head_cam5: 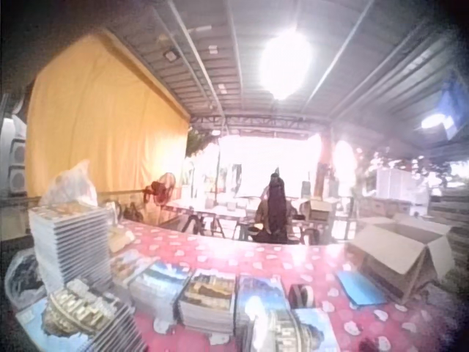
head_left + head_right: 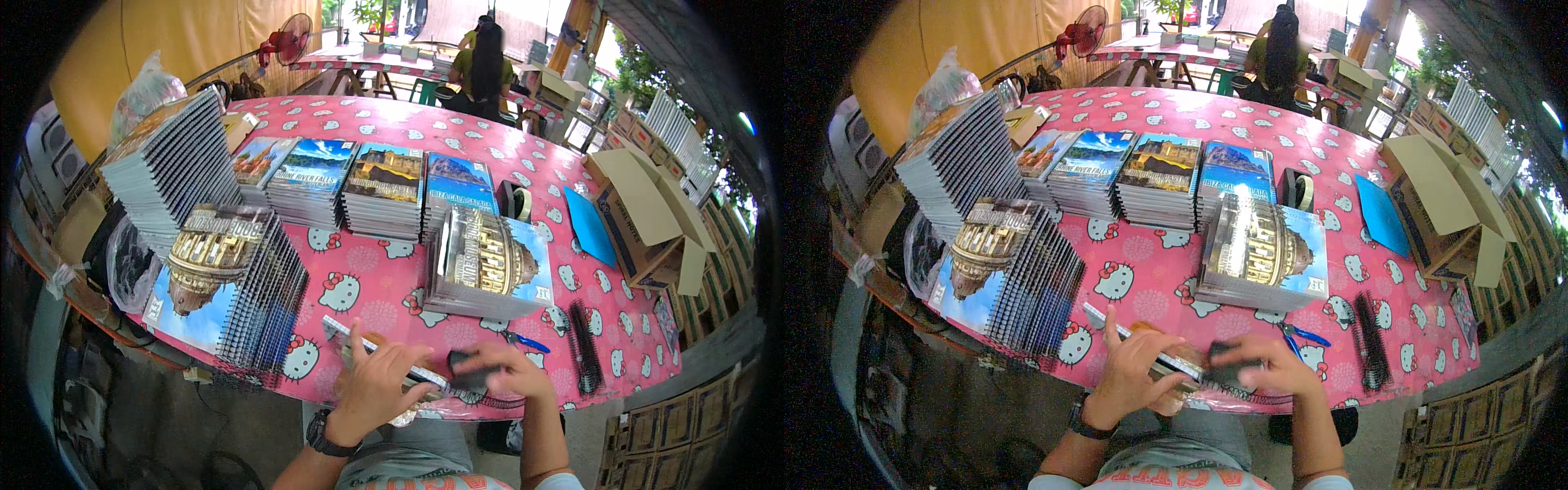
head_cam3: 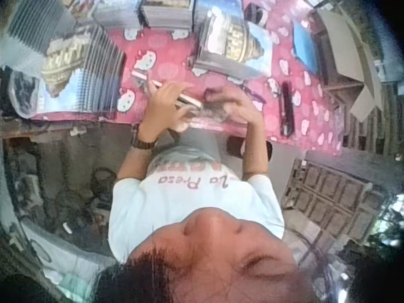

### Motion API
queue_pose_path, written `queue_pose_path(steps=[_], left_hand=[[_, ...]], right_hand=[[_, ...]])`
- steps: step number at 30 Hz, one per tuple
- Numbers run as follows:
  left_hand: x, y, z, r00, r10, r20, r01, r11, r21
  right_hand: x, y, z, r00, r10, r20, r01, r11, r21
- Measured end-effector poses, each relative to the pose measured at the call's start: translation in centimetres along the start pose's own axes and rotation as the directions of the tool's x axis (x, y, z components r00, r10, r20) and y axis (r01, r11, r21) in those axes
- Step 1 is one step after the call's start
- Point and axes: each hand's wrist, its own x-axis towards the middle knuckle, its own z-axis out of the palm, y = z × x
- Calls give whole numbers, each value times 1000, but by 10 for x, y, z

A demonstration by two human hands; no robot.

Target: The person binds notebooks by manually threading spiral wires through the pre-punched holes in a stack of covers and pages on a table. The person handles several spiral-bound books one by one, ensuring the coil is properly inserted and the stack is organized.

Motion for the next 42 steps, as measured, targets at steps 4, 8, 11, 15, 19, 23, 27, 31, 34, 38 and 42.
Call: queue_pose_path(steps=[4,8,11,15,19,23,27,31,34,38,42], left_hand=[[-5,-2,4,1000,9,1,-9,998,-55],[-5,-2,2,1000,16,12,-16,999,-29],[-3,-3,0,1000,1,11,0,999,-44],[-5,-5,-1,999,-9,-36,9,1000,2],[-4,-14,-12,997,-10,-74,14,998,54],[-7,-17,-16,997,-56,-47,61,993,100],[-14,-31,-19,923,-168,-345,203,977,69],[-26,-56,-19,820,-364,-442,203,906,-370],[-32,-70,-1,833,-503,-229,123,573,-810],[-32,-72,3,787,-573,-227,131,516,-847],[-28,-67,7,751,-587,-303,27,485,-874]], right_hand=[[-5,-1,-1,988,-150,-37,155,948,277],[15,-1,0,965,191,-178,-246,895,-373],[6,-9,-1,982,-191,-14,183,914,362],[29,-4,0,981,140,-137,-186,879,-438],[26,-7,15,967,-253,-5,243,923,298],[37,-9,19,990,31,-140,-32,999,-3],[39,-5,33,996,-26,-83,29,999,39],[40,5,31,971,0,-241,52,976,212],[56,-9,36,995,33,-94,-26,997,75],[55,-1,33,990,-25,-136,48,985,164],[71,-8,39,987,50,-156,-69,991,-118]])
